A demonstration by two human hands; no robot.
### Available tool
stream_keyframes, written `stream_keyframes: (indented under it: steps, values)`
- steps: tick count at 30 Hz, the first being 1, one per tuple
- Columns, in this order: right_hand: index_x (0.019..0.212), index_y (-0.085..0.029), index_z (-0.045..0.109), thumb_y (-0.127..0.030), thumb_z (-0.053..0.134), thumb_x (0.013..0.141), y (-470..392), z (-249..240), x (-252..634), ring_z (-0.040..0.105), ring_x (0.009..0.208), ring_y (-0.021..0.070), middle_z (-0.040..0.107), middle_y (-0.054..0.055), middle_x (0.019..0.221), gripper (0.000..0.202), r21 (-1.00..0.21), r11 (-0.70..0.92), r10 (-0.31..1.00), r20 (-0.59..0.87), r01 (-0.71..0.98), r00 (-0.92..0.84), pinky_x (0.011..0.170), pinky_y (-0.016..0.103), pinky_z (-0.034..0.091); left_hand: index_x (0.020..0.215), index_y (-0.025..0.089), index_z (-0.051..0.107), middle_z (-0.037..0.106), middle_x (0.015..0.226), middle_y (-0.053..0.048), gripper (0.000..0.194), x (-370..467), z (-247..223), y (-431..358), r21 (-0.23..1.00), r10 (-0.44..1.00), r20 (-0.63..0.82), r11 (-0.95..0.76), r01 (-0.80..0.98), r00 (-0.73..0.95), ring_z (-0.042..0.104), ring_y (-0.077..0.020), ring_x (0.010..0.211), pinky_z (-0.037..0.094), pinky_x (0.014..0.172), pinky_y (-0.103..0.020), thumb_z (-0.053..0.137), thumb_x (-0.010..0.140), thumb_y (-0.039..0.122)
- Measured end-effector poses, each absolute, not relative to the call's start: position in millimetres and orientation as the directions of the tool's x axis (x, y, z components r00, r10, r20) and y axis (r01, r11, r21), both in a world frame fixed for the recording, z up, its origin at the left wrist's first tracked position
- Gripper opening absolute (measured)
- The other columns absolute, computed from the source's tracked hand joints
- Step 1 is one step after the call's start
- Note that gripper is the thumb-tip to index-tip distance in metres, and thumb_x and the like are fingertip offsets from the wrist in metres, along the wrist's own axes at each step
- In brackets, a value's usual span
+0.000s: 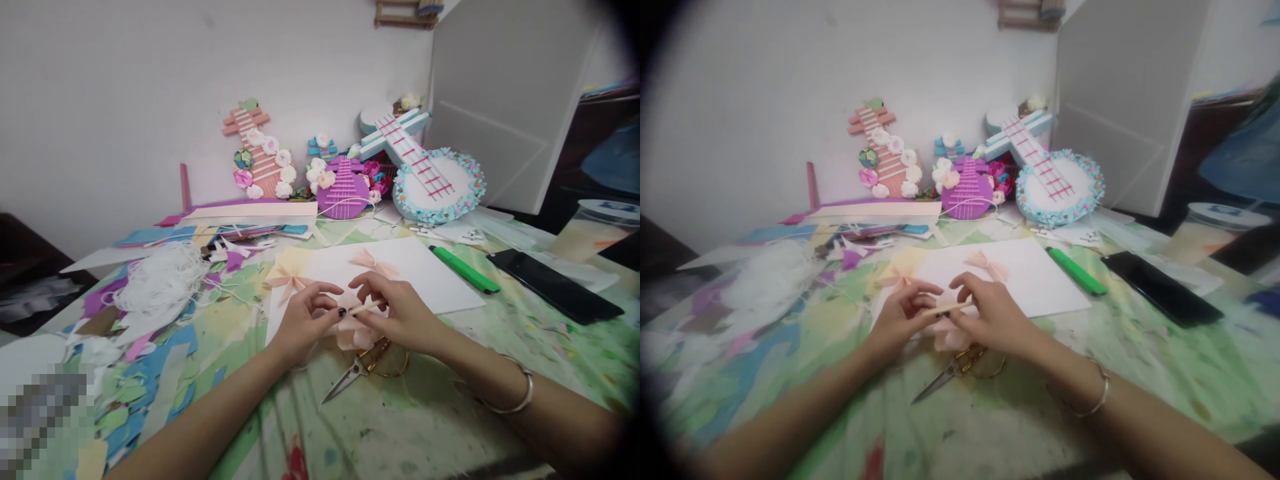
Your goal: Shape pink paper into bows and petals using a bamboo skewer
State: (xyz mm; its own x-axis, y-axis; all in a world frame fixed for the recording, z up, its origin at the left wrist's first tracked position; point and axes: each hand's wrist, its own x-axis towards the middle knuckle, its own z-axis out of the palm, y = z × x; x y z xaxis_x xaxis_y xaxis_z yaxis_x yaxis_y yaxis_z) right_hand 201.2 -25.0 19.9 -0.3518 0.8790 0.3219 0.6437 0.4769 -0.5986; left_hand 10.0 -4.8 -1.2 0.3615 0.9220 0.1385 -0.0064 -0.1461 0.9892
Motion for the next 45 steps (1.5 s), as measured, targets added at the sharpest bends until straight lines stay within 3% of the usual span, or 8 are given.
stream_keyframes:
  steps: [4,7,13,19,24,31,39,45]
  values:
    - [0.124,-0.019,0.048,-0.037,0.045,0.089,-21,21,205,0.053,0.101,0.0203,0.055,0.012,0.115,0.04,-0.455,0.579,0.813,0.387,0.676,-0.436,0.084,0.034,0.043,0.088,0.012,0.065,0.065,0.065,-0.001,0.03,11,1,-5,0.998,0.949,0.026,-0.009,-0.055,0.313,0.058,-0.0101,0.058,0.043,0.055,-0.019,0.074,0.06,0.021]
    - [0.114,-0.018,0.058,-0.028,0.036,0.093,-17,17,207,0.054,0.092,0.0194,0.058,0.011,0.098,0.032,-0.371,0.61,0.78,0.434,0.7,-0.45,0.081,0.034,0.043,0.081,0.011,0.068,0.066,0.067,-0.002,0.025,13,4,-7,0.997,0.957,0.021,-0.001,-0.071,0.29,0.057,-0.0106,0.059,0.043,0.055,-0.019,0.073,0.058,0.019]
    - [0.094,-0.016,0.066,-0.022,0.044,0.09,-17,15,206,0.055,0.076,0.0165,0.062,0.008,0.078,0.023,-0.289,0.681,0.657,0.646,0.673,-0.388,0.071,0.031,0.043,0.068,0.012,0.07,0.068,0.066,-0.002,0.011,10,18,-6,0.991,0.969,0.13,-0.121,-0.055,0.21,0.059,-0.0125,0.06,0.046,0.056,-0.021,0.07,0.057,0.015]
    - [0.099,-0.016,0.065,-0.014,0.042,0.089,-19,16,207,0.058,0.077,0.014,0.065,0.008,0.083,0.025,-0.299,0.749,0.593,0.7,0.591,-0.397,0.068,0.026,0.047,0.075,0.011,0.068,0.069,0.068,-0.003,0.021,9,24,-9,0.993,0.957,0.064,-0.033,-0.113,0.284,0.061,-0.0134,0.057,0.047,0.052,-0.021,0.075,0.057,0.019]
    - [0.102,-0.015,0.064,-0.009,0.041,0.086,-18,15,209,0.061,0.077,0.013,0.068,0.007,0.086,0.029,-0.318,0.763,0.606,0.654,0.563,-0.452,0.067,0.024,0.048,0.09,0.012,0.065,0.07,0.073,-0.005,0.032,12,15,-13,0.986,0.925,-0.03,0.091,-0.142,0.38,0.061,-0.0129,0.057,0.048,0.054,-0.022,0.075,0.061,0.022]
    - [0.104,-0.019,0.065,-0.011,0.041,0.085,-17,16,207,0.064,0.079,0.0126,0.071,0.004,0.093,0.031,-0.453,0.693,0.712,0.553,0.561,-0.433,0.071,0.023,0.048,0.089,0.012,0.067,0.069,0.073,-0.004,0.031,11,6,-10,0.984,0.941,-0.016,0.074,-0.16,0.337,0.06,-0.012,0.06,0.046,0.053,-0.02,0.075,0.059,0.019]
    - [0.108,-0.022,0.067,-0.008,0.043,0.084,-16,16,208,0.059,0.069,0.0103,0.07,0.003,0.082,0.036,-0.447,0.733,0.675,0.573,0.513,-0.465,0.062,0.021,0.045,0.084,0.013,0.067,0.066,0.067,-0.003,0.031,12,8,-12,0.974,0.954,-0.051,0.113,-0.198,0.295,0.058,-0.0112,0.054,0.043,0.05,-0.02,0.077,0.055,0.019]
    - [0.11,-0.025,0.066,-0.011,0.044,0.088,-15,14,209,0.059,0.073,0.0106,0.068,0.004,0.083,0.034,-0.432,0.761,0.644,0.595,0.484,-0.481,0.062,0.021,0.046,0.077,0.012,0.069,0.064,0.067,-0.001,0.022,11,8,-9,0.986,0.952,0.037,0.014,-0.167,0.303,0.055,-0.011,0.059,0.041,0.054,-0.02,0.074,0.062,0.028]
